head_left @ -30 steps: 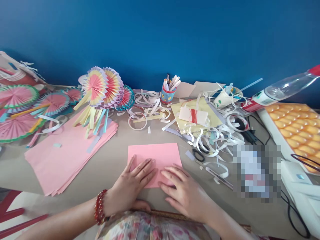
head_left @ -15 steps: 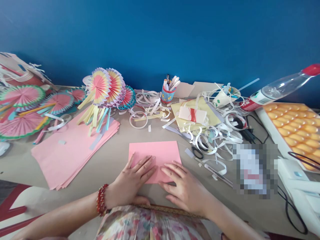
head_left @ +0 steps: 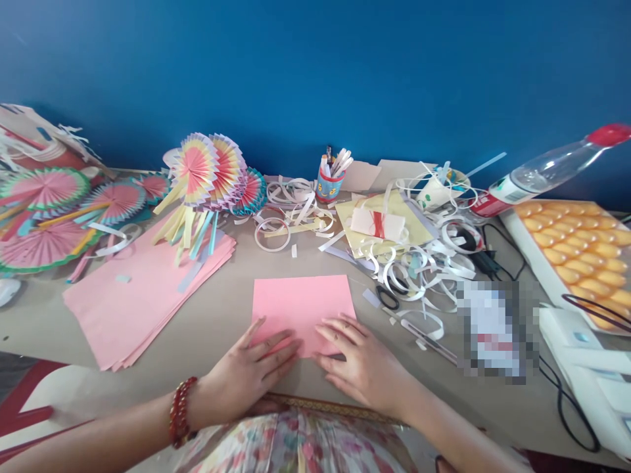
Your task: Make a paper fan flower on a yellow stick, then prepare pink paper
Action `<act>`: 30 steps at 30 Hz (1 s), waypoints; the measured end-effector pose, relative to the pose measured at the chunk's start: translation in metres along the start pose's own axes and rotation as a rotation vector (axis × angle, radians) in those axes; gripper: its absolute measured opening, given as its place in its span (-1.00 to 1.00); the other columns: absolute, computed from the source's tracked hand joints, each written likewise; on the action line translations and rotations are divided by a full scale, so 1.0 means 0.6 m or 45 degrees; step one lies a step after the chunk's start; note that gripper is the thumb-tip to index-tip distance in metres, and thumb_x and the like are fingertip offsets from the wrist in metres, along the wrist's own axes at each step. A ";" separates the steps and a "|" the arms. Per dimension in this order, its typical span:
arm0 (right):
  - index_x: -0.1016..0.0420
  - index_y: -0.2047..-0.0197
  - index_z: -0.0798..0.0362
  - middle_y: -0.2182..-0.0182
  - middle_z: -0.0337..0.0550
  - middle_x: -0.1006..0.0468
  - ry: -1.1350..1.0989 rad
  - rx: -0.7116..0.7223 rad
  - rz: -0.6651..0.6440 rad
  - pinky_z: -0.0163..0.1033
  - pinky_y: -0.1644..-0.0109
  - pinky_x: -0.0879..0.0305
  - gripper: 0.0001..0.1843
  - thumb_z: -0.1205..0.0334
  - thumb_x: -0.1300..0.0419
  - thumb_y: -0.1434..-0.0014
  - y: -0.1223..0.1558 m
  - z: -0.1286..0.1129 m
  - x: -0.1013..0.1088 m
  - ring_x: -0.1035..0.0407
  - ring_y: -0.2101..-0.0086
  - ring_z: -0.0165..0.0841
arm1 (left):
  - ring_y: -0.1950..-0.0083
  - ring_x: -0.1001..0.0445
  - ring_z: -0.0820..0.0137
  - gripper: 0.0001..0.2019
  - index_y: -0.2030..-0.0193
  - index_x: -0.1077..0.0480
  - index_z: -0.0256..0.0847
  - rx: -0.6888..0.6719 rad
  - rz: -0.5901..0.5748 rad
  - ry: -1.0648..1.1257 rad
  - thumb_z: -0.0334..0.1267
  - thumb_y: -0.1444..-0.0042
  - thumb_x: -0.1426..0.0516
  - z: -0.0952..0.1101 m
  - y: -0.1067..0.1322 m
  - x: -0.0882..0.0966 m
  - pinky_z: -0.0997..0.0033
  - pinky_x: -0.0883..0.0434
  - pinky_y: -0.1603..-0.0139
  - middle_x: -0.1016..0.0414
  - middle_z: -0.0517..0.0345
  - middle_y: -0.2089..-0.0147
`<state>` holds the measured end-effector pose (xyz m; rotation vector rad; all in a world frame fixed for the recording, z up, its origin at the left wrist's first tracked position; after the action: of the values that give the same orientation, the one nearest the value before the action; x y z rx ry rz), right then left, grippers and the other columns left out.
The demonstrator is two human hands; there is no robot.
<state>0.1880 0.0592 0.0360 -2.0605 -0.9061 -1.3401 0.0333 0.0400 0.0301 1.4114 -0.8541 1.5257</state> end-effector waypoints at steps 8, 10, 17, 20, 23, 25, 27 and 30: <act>-0.51 -0.08 -0.11 -0.22 -0.01 -0.35 -0.016 -0.003 -0.060 0.13 -0.32 -0.07 -0.68 0.09 -0.16 -0.29 0.001 0.004 -0.004 -0.12 -0.23 -0.12 | -0.42 -0.13 0.18 -0.48 -0.34 -0.21 -0.15 0.286 0.109 -0.052 0.02 -0.32 -0.01 -0.028 0.123 -0.004 -0.13 0.31 -0.48 -0.30 0.09 -0.34; -0.51 -0.08 -0.11 -0.22 0.00 -0.34 -0.015 0.009 -0.066 0.13 -0.31 -0.08 -0.68 0.08 -0.16 -0.29 0.000 0.004 -0.004 -0.13 -0.23 -0.12 | -0.40 -0.18 0.21 -0.55 -0.32 -0.23 -0.09 0.380 0.185 0.000 -0.10 -0.33 -0.01 -0.034 0.140 0.000 -0.13 0.23 -0.49 -0.38 0.13 -0.29; -0.52 -0.06 -0.15 -0.22 -0.04 -0.35 -0.014 -0.010 -0.043 0.10 -0.31 -0.08 -0.71 0.09 -0.17 -0.29 0.001 0.004 -0.006 -0.15 -0.22 -0.15 | -0.48 0.04 0.15 -0.38 -0.40 -0.11 -0.14 0.134 0.084 0.053 0.12 -0.30 0.03 -0.017 0.059 0.003 -0.08 0.33 -0.48 -0.14 0.07 -0.43; -0.49 -0.11 -0.18 -0.24 -0.08 -0.33 0.000 -0.035 -0.063 0.08 -0.34 -0.04 -0.68 0.11 -0.18 -0.29 0.004 0.004 -0.006 -0.13 -0.24 -0.17 | -0.49 0.08 0.21 -0.32 -0.45 0.02 -0.16 0.071 -0.006 0.045 0.14 -0.31 0.06 -0.010 0.037 -0.014 0.02 0.38 -0.48 -0.01 0.06 -0.47; -0.44 -0.16 -0.24 -0.29 -0.15 -0.27 0.003 -0.079 -0.081 0.10 -0.35 -0.01 -0.63 0.11 -0.17 -0.30 0.016 0.009 -0.003 -0.09 -0.26 -0.18 | -0.49 0.09 0.19 -0.29 -0.47 0.10 -0.16 0.104 -0.021 0.049 0.13 -0.30 0.05 -0.011 0.041 -0.028 0.03 0.27 -0.47 0.04 0.03 -0.49; -0.42 -0.18 -0.27 -0.31 -0.17 -0.25 0.018 -0.131 -0.065 0.12 -0.35 0.02 -0.62 0.14 -0.17 -0.30 0.033 0.018 0.001 -0.08 -0.27 -0.19 | -0.49 0.10 0.19 -0.29 -0.48 0.14 -0.15 0.118 -0.040 0.048 0.10 -0.30 0.03 -0.012 0.046 -0.035 0.03 0.24 -0.47 0.06 0.03 -0.49; -0.42 -0.18 -0.26 -0.30 -0.15 -0.25 0.062 -0.190 -0.034 0.17 -0.36 0.04 -0.61 0.19 -0.16 -0.30 0.058 0.030 0.004 -0.09 -0.27 -0.18 | -0.49 0.09 0.20 -0.29 -0.48 0.16 -0.14 0.121 -0.059 0.052 0.09 -0.31 0.04 -0.013 0.047 -0.037 0.03 0.26 -0.47 0.07 0.04 -0.50; -0.39 -0.21 -0.27 -0.31 -0.14 -0.24 0.154 -0.253 -0.004 0.20 -0.32 -0.04 -0.57 0.23 -0.14 -0.31 0.102 0.047 0.007 -0.08 -0.28 -0.13 | -0.48 0.06 0.21 -0.29 -0.48 0.19 -0.10 0.133 -0.092 0.095 0.12 -0.31 0.05 -0.016 0.046 -0.035 0.05 0.23 -0.47 0.05 0.07 -0.49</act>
<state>0.2520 0.0414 0.0257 -2.0960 -0.7507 -1.5940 0.0037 0.0346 0.0101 1.4347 -0.6796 1.5766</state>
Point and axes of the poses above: each hand's wrist, its own y-axis away from the middle knuckle, its own x-axis out of the back of the hand, z = x × y, the point moved 8 cm from there along -y, towards the middle knuckle
